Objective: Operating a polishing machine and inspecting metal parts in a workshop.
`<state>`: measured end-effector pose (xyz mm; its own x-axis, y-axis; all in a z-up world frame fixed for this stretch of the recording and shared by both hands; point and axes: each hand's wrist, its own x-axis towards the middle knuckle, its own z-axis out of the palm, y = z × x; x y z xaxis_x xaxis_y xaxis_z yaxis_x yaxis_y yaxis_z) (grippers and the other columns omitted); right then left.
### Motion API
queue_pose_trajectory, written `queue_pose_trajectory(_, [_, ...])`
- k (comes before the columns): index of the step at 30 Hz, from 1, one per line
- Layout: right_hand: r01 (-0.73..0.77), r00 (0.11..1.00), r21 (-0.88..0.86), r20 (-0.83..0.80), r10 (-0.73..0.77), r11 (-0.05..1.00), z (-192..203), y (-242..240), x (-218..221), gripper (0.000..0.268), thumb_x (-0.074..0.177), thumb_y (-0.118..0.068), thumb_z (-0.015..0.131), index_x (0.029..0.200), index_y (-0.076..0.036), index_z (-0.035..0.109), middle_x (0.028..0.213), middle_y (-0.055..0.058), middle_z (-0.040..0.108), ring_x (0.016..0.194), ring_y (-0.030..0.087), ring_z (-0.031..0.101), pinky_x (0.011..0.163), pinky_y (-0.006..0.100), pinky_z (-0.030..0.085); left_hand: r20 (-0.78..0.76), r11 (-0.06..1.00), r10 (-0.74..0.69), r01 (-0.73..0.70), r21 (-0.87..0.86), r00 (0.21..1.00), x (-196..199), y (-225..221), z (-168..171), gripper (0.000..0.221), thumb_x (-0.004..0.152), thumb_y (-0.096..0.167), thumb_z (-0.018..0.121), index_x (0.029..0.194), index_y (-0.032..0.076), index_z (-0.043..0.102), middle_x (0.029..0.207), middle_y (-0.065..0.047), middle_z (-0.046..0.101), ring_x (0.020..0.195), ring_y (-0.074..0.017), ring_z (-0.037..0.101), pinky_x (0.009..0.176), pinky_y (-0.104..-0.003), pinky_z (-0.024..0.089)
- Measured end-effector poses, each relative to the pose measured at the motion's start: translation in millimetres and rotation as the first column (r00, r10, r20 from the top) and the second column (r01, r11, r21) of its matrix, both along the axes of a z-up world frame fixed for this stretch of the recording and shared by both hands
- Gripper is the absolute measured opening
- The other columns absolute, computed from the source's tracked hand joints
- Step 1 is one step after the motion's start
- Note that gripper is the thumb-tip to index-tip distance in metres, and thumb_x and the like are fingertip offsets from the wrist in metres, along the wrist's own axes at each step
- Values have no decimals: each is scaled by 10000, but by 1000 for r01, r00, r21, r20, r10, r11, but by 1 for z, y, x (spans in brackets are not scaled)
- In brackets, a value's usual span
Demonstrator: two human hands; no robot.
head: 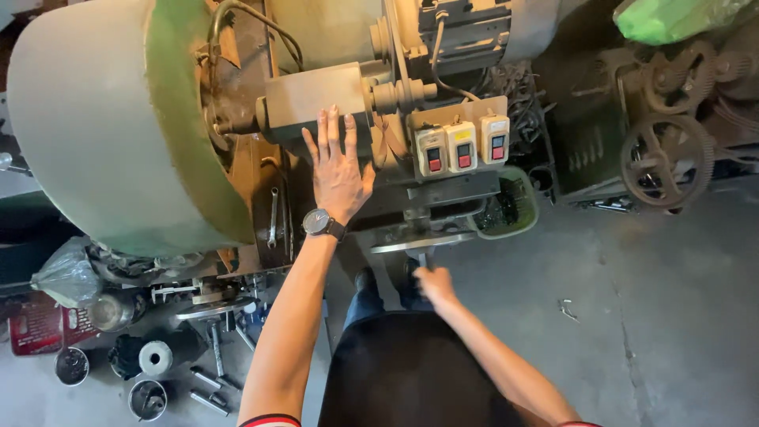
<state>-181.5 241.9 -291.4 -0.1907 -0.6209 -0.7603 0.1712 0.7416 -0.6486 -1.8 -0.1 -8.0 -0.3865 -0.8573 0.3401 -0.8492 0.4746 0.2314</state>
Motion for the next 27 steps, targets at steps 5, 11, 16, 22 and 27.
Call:
queue_pose_trajectory(5, [-132, 990, -24, 38, 132, 991, -12, -27, 88, 258, 859, -238, 666, 759, -3, 629, 625, 92, 605, 464, 184, 578, 415, 342, 467, -13, 1000, 17, -17, -5, 1000, 6, 1, 8, 1030, 814, 294, 773, 1618, -13, 207, 1680, -238, 146, 1575, -421, 70, 1265, -647, 38])
queue_pose_trajectory(11, [-283, 953, 98, 137, 269, 954, -33, -31, 95, 273, 902, -239, 681, 785, -1, 618, 658, 93, 633, 494, 207, 622, 469, 363, 557, -154, 999, 12, -18, -36, 988, -8, 24, 18, 894, 842, 172, 747, 1583, -35, 294, 1663, -255, 190, 1571, -454, 126, 1276, -634, 112])
queue_pose_trajectory(16, [-172, 916, -71, 357, 186, 983, 24, -8, 12, 143, 899, -205, 694, 901, -72, 643, 695, 21, 612, 557, 155, 592, 502, 319, 497, -463, 996, -46, 78, 49, 885, -45, 89, 6, 673, 882, 1, 685, 1506, -19, 433, 1588, -264, 337, 1506, -467, 341, 1260, -506, 327])
queue_pose_trajectory(22, [-168, 985, -20, 35, 169, 986, 1, 8, -125, 246, 913, -302, 722, 893, -60, 681, 723, 46, 666, 591, 146, 631, 546, 303, 561, -535, 950, -74, 223, 219, 842, -74, 138, -36, 604, 870, 4, 693, 1434, -32, 479, 1529, -276, 408, 1401, -460, 448, 1176, -466, 411])
queue_pose_trajectory(27, [-269, 704, 94, -660, 262, 959, -64, 12, -164, 468, 813, -401, 837, 1074, -16, 785, 1020, 208, 769, 973, 355, 720, 853, 441, 563, -463, 919, -132, 282, 274, 877, -81, 142, -39, 644, 837, -2, 704, 1431, -48, 461, 1520, -285, 417, 1380, -468, 453, 1165, -485, 397])
